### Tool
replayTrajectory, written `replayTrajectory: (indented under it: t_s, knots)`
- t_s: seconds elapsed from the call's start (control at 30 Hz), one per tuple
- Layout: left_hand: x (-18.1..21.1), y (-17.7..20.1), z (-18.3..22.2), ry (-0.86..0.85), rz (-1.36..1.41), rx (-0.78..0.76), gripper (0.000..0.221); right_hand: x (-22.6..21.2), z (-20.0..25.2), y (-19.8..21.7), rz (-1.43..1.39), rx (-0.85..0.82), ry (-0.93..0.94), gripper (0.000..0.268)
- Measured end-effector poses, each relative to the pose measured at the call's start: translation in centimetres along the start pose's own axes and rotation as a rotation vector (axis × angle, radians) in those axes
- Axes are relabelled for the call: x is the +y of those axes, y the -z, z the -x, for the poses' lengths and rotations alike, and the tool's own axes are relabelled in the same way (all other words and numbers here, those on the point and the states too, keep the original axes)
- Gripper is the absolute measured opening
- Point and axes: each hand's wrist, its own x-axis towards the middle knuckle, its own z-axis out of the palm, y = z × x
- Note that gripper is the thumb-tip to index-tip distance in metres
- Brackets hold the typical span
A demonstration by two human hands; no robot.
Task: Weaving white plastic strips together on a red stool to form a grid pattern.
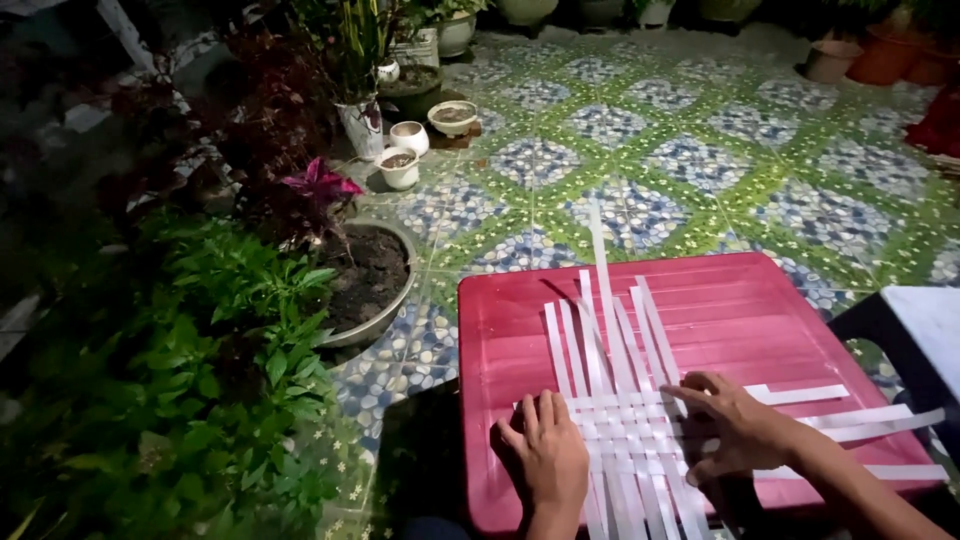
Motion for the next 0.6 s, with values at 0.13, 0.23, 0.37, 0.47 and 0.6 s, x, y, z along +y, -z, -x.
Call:
replayTrajectory:
  t_s: [0.13,0.23,0.37,0.47,0.6]
  knots:
    - [0.0,-0.1,0.0,0.003,0.0,-0.042,0.035,-1.5,-0.1,0.8,0.038,-0.085,-0.111,0.114]
    - [-0.1,-0.7,0.1,0.009,0.006,-0.044,0.035,-1.2,-0.2,0.3,0.042,-0.097,-0.142,0.112]
    - [-0.1,-1.1,0.2,0.022,0.037,-0.072,0.037,-0.8,-0.4,0.0,0.06,-0.079,-0.108,0.113]
    - [-0.1,-0.9,0.1,0.029,0.036,-0.122,0.037,0.2,-0.7,-0.6,0.076,-0.1,-0.093,0.112]
    - [-0.1,-0.6,0.1,-0.006,0.006,-0.022,0.034,-1.4,-0.6,0.5,0.084,-0.141,-0.196,0.114]
